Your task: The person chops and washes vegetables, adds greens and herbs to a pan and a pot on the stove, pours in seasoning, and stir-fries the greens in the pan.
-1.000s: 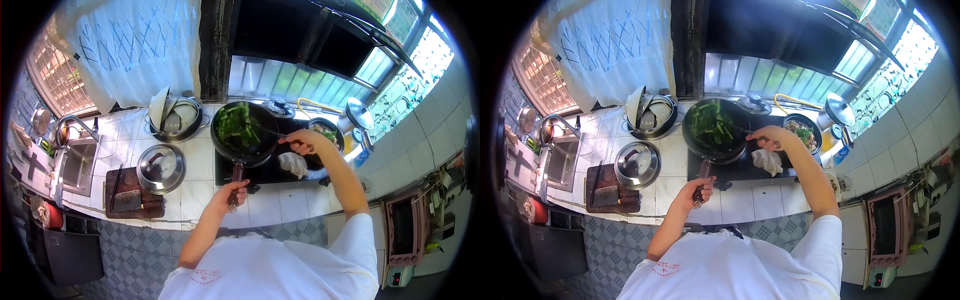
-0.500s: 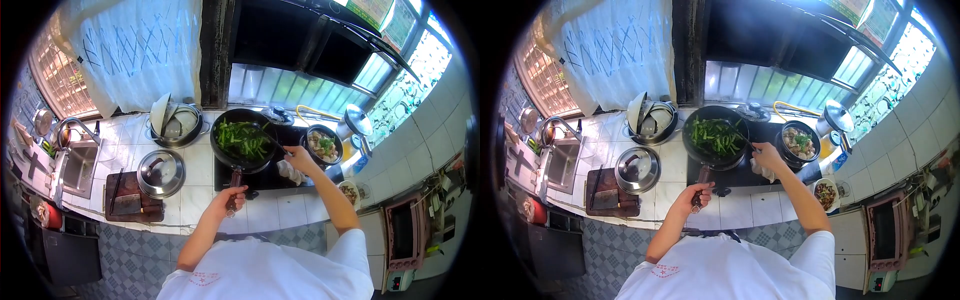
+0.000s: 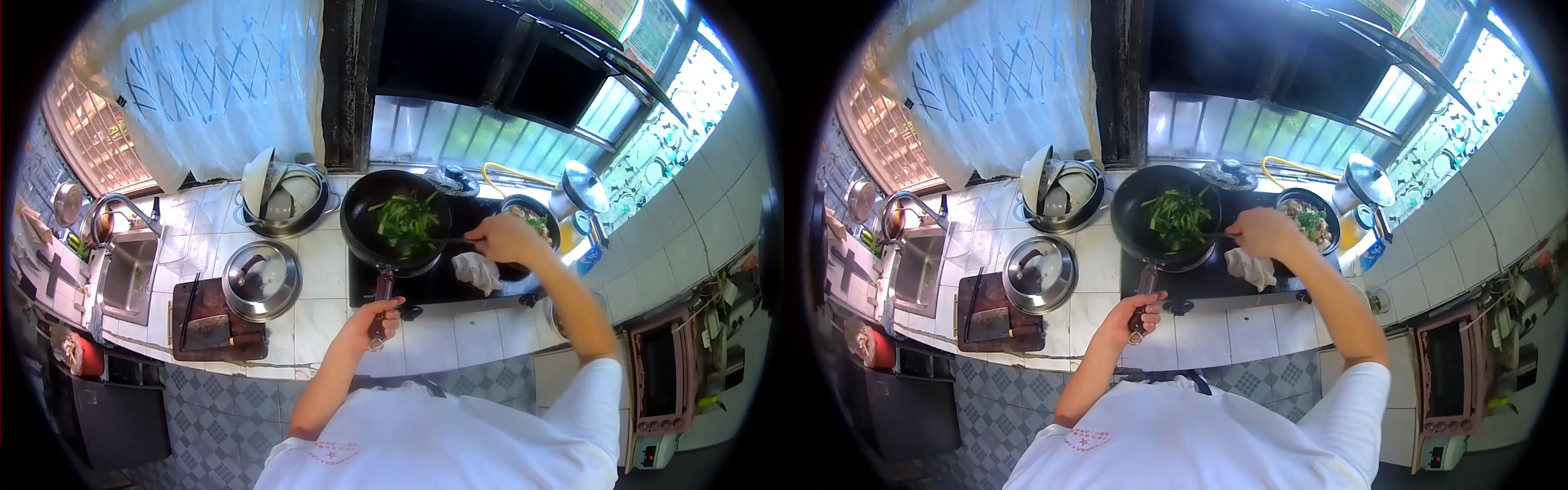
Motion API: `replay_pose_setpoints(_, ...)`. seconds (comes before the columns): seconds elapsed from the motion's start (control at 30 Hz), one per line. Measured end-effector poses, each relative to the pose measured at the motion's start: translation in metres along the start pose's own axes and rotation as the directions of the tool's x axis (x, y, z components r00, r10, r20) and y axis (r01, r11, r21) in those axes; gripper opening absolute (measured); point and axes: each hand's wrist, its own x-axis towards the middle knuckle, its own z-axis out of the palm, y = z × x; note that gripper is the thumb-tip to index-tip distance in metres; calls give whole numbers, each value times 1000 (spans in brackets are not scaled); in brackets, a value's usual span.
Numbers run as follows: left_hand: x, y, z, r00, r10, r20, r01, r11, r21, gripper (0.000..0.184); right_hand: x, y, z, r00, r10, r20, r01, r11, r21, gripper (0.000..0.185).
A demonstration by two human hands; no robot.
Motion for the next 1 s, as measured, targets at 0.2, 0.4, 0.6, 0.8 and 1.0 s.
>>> replay_pose_setpoints(0.2,2,-4,4,1000,-1,-26,2,999,50,25,-28,8,-40,997,47,-55,-55,987,-154,24)
replay_pose_setpoints(0.4,2,-6,3,1000,-5,27,5,1000,8,27,24,0,32,997,52,61,-47,995,-86,30)
replay_pose_setpoints(0.6,4,-5,-1,1000,-14,26,15,1000,-5,27,26,2,46,953,143,-268,-60,954,295,34)
replay_pose_setpoints(0.8,1,-4,3,1000,-3,0,3,1000,27,26,89,24,74,965,260,14,-255,932,259,24)
replay_pose_setpoints(1.0,-11,19,-6,999,-39,-25,42,990,137,25,79,19,68,719,94,689,-694,150,704,24)
